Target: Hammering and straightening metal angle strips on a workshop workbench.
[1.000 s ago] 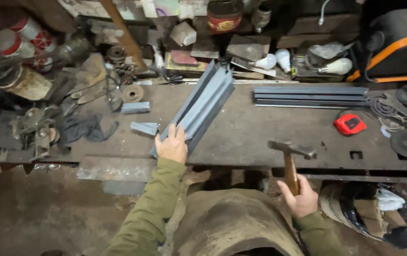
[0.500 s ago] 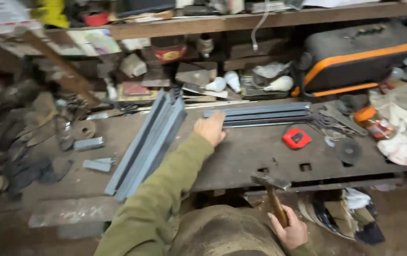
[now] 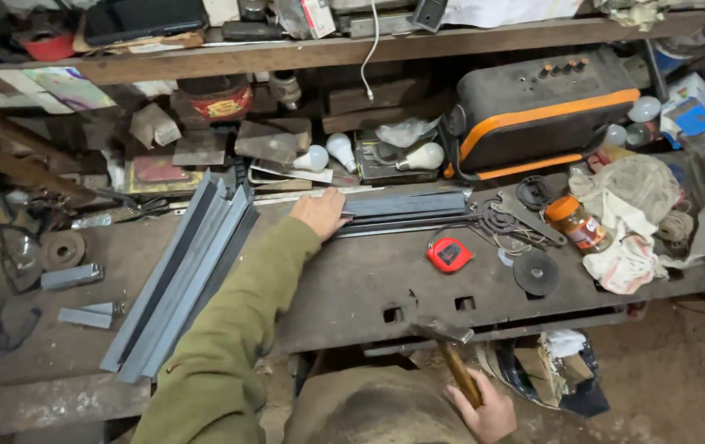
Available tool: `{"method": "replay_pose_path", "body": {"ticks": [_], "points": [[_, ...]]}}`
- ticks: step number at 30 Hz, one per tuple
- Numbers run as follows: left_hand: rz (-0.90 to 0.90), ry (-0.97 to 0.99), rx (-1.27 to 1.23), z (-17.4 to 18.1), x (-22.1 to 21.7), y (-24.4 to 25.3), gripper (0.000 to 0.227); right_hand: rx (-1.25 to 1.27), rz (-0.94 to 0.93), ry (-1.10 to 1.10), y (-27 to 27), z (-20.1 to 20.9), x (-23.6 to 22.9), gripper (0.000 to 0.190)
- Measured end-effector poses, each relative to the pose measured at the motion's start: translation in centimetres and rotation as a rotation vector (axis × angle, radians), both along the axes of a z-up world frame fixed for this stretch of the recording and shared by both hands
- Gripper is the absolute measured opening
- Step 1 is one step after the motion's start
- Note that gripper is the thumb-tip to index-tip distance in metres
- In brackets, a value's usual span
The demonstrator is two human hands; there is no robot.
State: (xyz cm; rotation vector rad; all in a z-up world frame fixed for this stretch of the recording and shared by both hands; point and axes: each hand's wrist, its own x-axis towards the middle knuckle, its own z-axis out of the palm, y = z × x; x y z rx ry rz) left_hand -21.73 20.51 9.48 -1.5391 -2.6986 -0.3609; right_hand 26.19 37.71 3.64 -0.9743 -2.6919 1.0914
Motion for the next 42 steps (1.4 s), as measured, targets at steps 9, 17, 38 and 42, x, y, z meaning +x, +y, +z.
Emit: {"method": "replay_pose_path", "body": {"ticks": [9,17,38,42], "points": [[-0.011,0.567,0.325,-0.6,6.8,-10.6,0.009,0.145,-0.048,0.164,-0.3,-0.9,-1.0,0.043],[0.048,0.387,0.357,-5.3,17.7,-23.6,0.022,-0.011,-0.093,0.160,-4.9,1.5,-4.3,0.044],[0.290,0.004,0.352,-4.0,20.0,-29.3,0.026,-0.007,-0.108,0.177,-12.2,-3.1,-13.2,0.056],[0.387,-0.181,0.715,-2.7,20.6,-28.7,0.010,-0.044,-0.134,0.187,-12.3,-3.1,-13.2,0.054]]}}
